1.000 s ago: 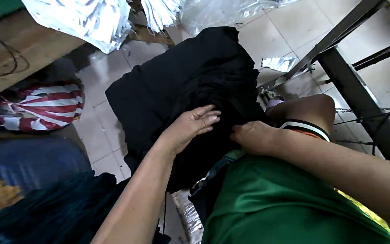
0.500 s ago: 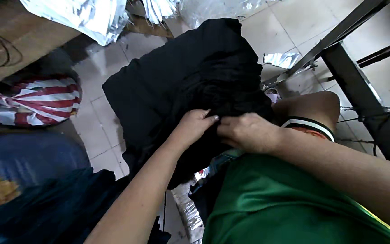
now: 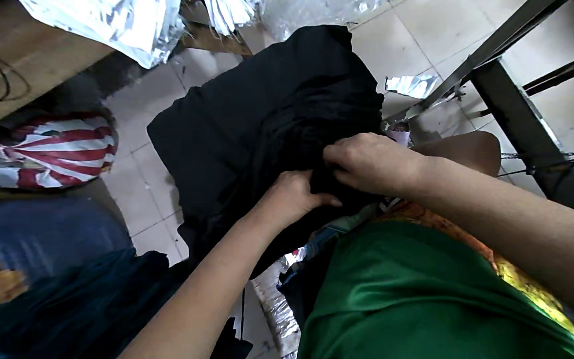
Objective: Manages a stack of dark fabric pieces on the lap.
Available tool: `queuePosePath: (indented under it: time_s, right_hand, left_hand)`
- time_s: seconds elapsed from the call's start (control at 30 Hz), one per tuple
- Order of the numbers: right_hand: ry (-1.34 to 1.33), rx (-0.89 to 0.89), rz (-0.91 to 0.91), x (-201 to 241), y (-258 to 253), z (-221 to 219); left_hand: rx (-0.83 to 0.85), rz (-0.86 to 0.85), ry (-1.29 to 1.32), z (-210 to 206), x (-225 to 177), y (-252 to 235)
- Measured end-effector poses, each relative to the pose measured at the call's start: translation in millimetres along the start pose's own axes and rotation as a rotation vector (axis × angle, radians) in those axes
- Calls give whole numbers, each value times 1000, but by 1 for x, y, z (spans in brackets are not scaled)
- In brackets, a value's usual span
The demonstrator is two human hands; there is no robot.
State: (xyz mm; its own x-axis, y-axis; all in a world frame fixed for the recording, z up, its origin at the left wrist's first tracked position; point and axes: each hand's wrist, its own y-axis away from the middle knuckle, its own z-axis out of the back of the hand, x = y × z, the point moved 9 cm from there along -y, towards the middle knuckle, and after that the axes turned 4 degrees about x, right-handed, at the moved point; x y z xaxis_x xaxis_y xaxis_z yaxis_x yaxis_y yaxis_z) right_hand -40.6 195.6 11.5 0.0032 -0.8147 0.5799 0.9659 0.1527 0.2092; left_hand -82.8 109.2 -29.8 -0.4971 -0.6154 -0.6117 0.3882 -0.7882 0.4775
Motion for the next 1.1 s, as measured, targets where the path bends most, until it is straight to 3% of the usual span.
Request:
queuePosePath:
  time_s: [0.1,0.17,0.23,0.3,0.37,0.47,0.53,0.7,0.87,0.97,1.03,1.1]
  right_hand:
    - [-14,-127,30,5,-3,2]
    - [-2,-286,173,14,8,1]
    - [18,-276,295,21,17,-16]
    - [45,30,246,14,18,-51]
    - [102,438,49,-5,18,-85]
    - [192,663,-122,-14,21,-96]
    - [182,623,-133,-14,23,-87]
    - [45,48,87,-8,14,-9]
    - [6,-43,43,-4,-5,6]
    - [55,-276,227,19,9,8]
    - [56,-124,291,28,14,-22]
    - [59,259,136,10,14,-67]
  left_hand:
    - [-61,124,25,7,8,-5]
    - [-53,171,129,11,17,-7]
    - [-64,134,255,12,26,-9]
    - [-61,128,354,11,32,-12]
    - [-58,145,385,12,34,-13]
    - [-53,174,335,12,36,-12]
    - [-63,140,265,13,29,-9]
    - [-30,-145,6,-1,5,0]
    - [-72,56,41,6,13,-6]
    - [-56,132,166,13,25,-8]
    - [-61,124,289,13,35,-11]
    - [-55,175,398,13,42,-15]
